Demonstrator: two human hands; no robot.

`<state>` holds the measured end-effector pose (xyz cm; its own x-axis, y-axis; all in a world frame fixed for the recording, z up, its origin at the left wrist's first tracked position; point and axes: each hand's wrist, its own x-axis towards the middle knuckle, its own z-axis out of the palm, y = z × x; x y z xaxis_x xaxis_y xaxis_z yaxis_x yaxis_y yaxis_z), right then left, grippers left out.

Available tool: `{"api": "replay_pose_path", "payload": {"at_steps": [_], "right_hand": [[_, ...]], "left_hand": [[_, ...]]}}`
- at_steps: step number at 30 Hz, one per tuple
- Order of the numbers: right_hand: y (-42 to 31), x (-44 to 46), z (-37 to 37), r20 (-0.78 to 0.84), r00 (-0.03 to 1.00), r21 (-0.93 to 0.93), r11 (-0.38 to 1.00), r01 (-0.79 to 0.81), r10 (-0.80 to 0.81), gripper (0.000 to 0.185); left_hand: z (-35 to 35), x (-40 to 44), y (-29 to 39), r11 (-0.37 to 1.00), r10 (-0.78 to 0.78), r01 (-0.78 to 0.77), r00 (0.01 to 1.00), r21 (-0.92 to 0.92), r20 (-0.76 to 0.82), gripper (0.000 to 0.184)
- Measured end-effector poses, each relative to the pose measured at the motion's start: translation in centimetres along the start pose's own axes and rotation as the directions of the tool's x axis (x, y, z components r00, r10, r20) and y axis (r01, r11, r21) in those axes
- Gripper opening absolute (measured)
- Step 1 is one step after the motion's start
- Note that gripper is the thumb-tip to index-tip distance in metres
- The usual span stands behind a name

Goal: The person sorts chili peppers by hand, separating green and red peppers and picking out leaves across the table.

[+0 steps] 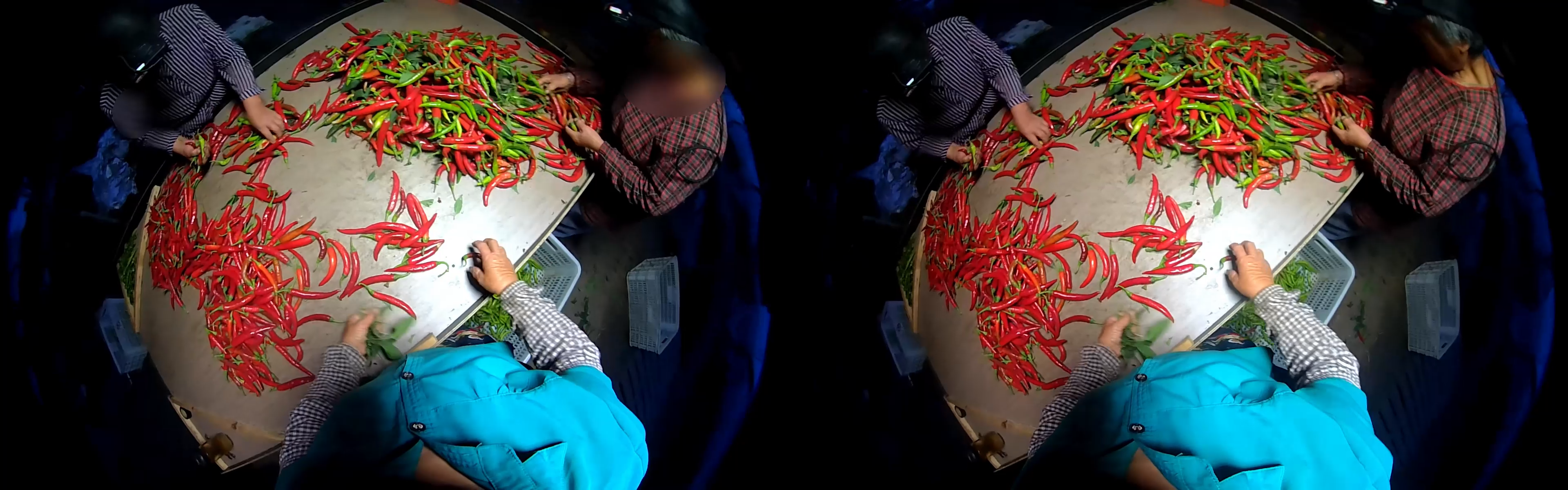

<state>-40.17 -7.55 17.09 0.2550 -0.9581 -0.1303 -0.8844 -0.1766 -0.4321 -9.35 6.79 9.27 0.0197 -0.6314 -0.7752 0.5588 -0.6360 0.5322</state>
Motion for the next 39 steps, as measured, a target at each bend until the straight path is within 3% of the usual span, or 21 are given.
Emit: {"api": "replay_pose_path", "payload": {"at_steps": [2,4,5,6,8,9,10,12,14,16,20,22,24,26,28,30,32,33,34,36,39], "right_hand": [[0.6,1.2,2.8,0.089,0.995,-0.050,0.998,-0.037,0.042,0.035],[2.6,2.3,6.9,0.120,0.993,0.020,1.000,-0.022,0.019,0.027],[2.1,2.3,7.0,0.112,0.986,0.076,0.990,0.115,-0.123,0.021],[-0.3,2.7,5.1,0.253,0.967,0.156,0.988,-0.016,-0.024,0.017],[-1.0,4.6,4.9,0.077,0.994,0.405,0.909,-0.099,0.074,0.019],[-1.2,6.2,4.9,-0.075,0.997,0.436,0.900,0.027,0.007,0.029],[-1.2,7.8,4.7,-0.020,1.000,0.453,0.892,-0.004,0.015,0.043],[-2.5,10.4,5.2,0.006,1.000,0.346,0.938,0.018,-0.022,0.053],[-4.8,11.1,6.1,0.141,0.982,0.088,0.986,-0.138,0.125,0.060],[-7.3,9.5,7.2,0.216,0.969,0.149,0.977,-0.151,0.117,0.067],[-13.0,6.2,9.8,0.339,0.940,0.121,0.993,0.002,-0.043,0.076],[-15.2,5.8,11.8,0.299,0.935,0.255,0.960,0.115,-0.192,0.079],[-17.9,6.6,12.0,0.342,0.833,0.448,0.854,0.264,-0.436,0.081],[-19.6,7.2,13.7,0.170,0.685,0.618,0.618,0.486,-0.708,0.083],[-20.6,8.3,12.5,0.175,0.645,0.666,0.572,0.479,-0.744,0.081],[-20.8,10.9,12.0,-0.013,0.585,0.562,0.478,0.675,-0.811,0.063],[-18.4,15.2,12.3,0.147,0.709,0.251,0.719,0.648,-0.690,0.048],[-16.7,16.4,12.8,0.002,0.803,0.012,0.803,0.595,-0.595,0.033],[-16.1,16.6,10.6,0.058,0.900,-0.146,0.889,0.435,-0.431,0.025],[-13.2,17.9,10.5,0.096,0.935,-0.295,0.888,0.354,-0.341,0.022],[-11.8,18.7,10.3,0.260,0.893,-0.367,0.818,0.443,-0.368,0.026]], "left_hand": [[1.5,0.6,-1.4,0.990,-0.057,0.030,0.978,0.137,0.200,0.011],[3.5,0.2,-1.9,0.964,-0.169,0.125,0.970,0.233,0.177,0.010],[3.6,0.5,-2.6,0.957,-0.206,0.157,0.960,0.242,0.190,0.011],[3.9,0.6,-2.8,0.949,-0.243,0.189,0.948,0.252,0.204,0.011],[4.3,0.9,-3.1,0.943,-0.266,0.213,0.943,0.256,0.198,0.015],[4.4,1.2,-3.3,0.947,-0.288,0.247,0.936,0.203,0.202,0.015],[4.4,1.5,-3.6,0.947,-0.311,0.284,0.927,0.152,0.207,0.015],[4.5,2.5,-3.5,0.938,-0.340,0.306,0.904,0.163,0.258,0.015],[4.2,4.2,-3.7,0.904,-0.428,0.400,0.842,0.151,0.329,0.014],[4.6,4.6,-4.0,0.904,-0.410,0.426,0.842,0.034,0.350,0.015],[4.3,4.0,-2.7,0.952,-0.217,0.278,0.910,-0.132,0.352,0.017],[3.2,3.8,-1.1,0.970,-0.068,0.134,0.950,-0.204,0.304,0.018],[1.3,3.5,0.5,0.965,0.049,0.006,0.978,-0.261,0.205,0.019],[-1.2,3.7,2.1,0.947,0.090,-0.062,0.993,-0.317,0.075,0.021],[-4.9,4.9,3.5,0.895,-0.010,-0.044,0.993,-0.444,-0.120,0.019],[-7.3,3.5,5.9,0.861,0.187,-0.254,0.964,-0.440,-0.191,0.020],[-9.5,2.7,8.5,0.856,0.133,-0.242,0.957,-0.456,-0.257,0.015],[-9.8,1.8,9.4,0.854,0.189,-0.267,0.959,-0.447,-0.212,0.014],[-9.9,1.0,10.1,0.851,0.245,-0.292,0.956,-0.436,-0.163,0.015],[-10.5,-0.2,9.5,0.822,0.250,-0.319,0.946,-0.471,-0.204,0.017],[-10.3,-1.0,6.6,0.769,0.224,-0.379,0.914,-0.515,-0.338,0.021]]}}
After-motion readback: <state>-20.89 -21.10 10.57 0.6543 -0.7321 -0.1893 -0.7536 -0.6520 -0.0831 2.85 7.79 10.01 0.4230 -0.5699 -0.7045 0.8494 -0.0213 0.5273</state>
